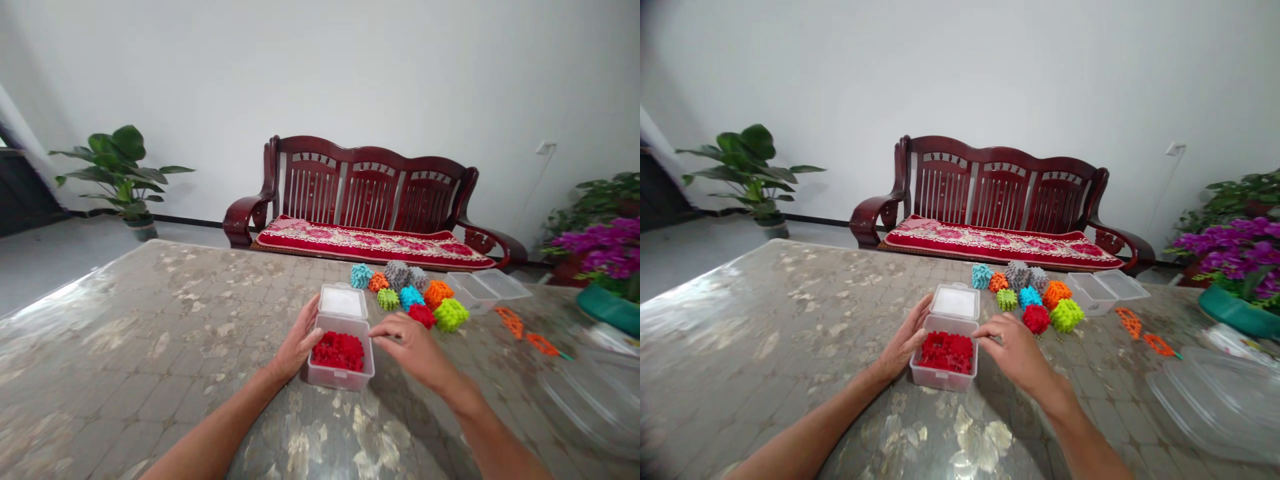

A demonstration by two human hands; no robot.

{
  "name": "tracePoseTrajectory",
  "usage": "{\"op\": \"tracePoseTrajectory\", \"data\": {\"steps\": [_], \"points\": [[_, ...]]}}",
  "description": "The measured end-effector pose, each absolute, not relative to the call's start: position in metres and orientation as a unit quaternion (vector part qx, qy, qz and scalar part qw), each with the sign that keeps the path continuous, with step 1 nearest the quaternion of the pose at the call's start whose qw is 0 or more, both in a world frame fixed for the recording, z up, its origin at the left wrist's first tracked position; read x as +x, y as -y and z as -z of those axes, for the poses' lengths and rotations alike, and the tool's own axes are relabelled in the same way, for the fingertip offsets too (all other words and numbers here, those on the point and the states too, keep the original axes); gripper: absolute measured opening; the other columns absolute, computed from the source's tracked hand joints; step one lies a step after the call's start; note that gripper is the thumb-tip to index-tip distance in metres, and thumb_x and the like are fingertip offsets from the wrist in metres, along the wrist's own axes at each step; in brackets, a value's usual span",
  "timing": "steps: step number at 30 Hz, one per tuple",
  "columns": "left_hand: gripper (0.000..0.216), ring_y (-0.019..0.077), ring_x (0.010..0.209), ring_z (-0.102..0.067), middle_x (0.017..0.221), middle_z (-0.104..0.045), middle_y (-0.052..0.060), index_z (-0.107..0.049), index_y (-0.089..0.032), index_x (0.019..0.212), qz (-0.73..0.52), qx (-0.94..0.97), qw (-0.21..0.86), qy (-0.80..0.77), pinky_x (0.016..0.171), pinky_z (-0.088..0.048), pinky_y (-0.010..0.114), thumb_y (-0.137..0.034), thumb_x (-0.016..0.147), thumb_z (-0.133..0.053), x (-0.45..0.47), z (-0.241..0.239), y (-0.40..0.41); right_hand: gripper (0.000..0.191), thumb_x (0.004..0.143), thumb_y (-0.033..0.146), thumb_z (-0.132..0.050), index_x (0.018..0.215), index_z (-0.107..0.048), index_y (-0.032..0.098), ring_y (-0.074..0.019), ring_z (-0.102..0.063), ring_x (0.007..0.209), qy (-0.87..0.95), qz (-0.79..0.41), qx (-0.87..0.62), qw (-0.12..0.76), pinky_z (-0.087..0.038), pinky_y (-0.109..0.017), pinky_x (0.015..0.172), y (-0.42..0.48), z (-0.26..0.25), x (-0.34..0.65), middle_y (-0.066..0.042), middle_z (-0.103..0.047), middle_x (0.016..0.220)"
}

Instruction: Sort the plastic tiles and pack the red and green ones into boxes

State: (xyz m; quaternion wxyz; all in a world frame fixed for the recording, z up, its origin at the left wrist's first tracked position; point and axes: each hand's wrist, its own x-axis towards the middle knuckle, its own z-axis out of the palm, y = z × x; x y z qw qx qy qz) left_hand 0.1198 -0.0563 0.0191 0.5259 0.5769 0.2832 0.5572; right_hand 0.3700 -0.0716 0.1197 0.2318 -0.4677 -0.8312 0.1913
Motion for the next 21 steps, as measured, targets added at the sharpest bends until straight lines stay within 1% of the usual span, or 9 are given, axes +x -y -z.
{"op": "tracePoseTrajectory", "data": {"steps": [3, 5, 8, 13, 17, 21], "points": [[0.081, 0.0329, 0.145, -0.031, 0.159, -0.031, 0.015, -0.026, -0.021, 0.153, -0.557, 0.577, 0.528, -0.281, 0.121, -0.022, 0.05, -0.053, 0.087, -0.06, 0.119, -0.02, 0.057, 0.025, 0.085, 0.022, -0.059, 0.105, -0.074, 0.028, -0.0197, -0.059, 0.097, 0.898, -0.18, -0.374, 0.145, -0.043, -0.032, 0.088, 0.066, -0.126, 0.339, -0.003, -0.072, 0.098], [0.08, 0.0325, 0.145, -0.03, 0.16, -0.029, 0.015, -0.025, -0.021, 0.153, -0.553, 0.579, 0.527, -0.282, 0.121, -0.021, 0.05, -0.051, 0.087, -0.06, 0.119, -0.019, 0.056, 0.031, 0.084, 0.021, -0.06, 0.112, -0.071, 0.027, -0.0191, -0.059, 0.097, 0.929, -0.17, -0.315, 0.089, -0.042, -0.031, 0.089, 0.059, -0.129, 0.322, -0.003, -0.071, 0.1], [0.08, 0.0325, 0.146, -0.027, 0.161, -0.026, 0.014, -0.024, -0.021, 0.153, -0.553, 0.583, 0.524, -0.282, 0.121, -0.02, 0.05, -0.05, 0.088, -0.059, 0.118, -0.016, 0.055, 0.03, 0.083, 0.018, -0.057, 0.108, -0.073, 0.026, -0.018, -0.06, 0.091, 0.955, -0.158, -0.249, 0.027, -0.042, -0.029, 0.084, 0.048, -0.129, 0.306, -0.002, -0.071, 0.097], [0.082, 0.0322, 0.148, -0.023, 0.162, -0.024, 0.015, -0.024, -0.02, 0.153, -0.556, 0.587, 0.516, -0.283, 0.122, -0.018, 0.05, -0.05, 0.087, -0.06, 0.118, -0.012, 0.052, 0.033, 0.08, 0.013, -0.053, 0.1, -0.075, 0.026, -0.0167, -0.062, 0.086, 0.967, -0.162, -0.194, -0.02, -0.042, -0.026, 0.079, 0.038, -0.121, 0.292, 0.0, -0.073, 0.093], [0.081, 0.0321, 0.149, -0.021, 0.162, -0.024, 0.014, -0.024, -0.02, 0.153, -0.553, 0.589, 0.517, -0.284, 0.122, -0.019, 0.05, -0.05, 0.088, -0.06, 0.118, -0.013, 0.052, 0.031, 0.075, 0.013, -0.055, 0.094, -0.076, 0.026, -0.0164, -0.063, 0.08, 0.962, -0.163, -0.215, -0.04, -0.043, -0.025, 0.072, 0.036, -0.118, 0.289, 0.0, -0.074, 0.088], [0.081, 0.0325, 0.149, -0.019, 0.162, -0.023, 0.014, -0.024, -0.02, 0.153, -0.55, 0.586, 0.52, -0.29, 0.123, -0.017, 0.05, -0.05, 0.087, -0.061, 0.118, -0.013, 0.053, 0.031, 0.072, 0.013, -0.056, 0.091, -0.077, 0.025, -0.0172, -0.064, 0.076, 0.961, -0.129, -0.237, -0.056, -0.04, -0.025, 0.066, 0.035, -0.123, 0.285, 0.0, -0.075, 0.084]]}}
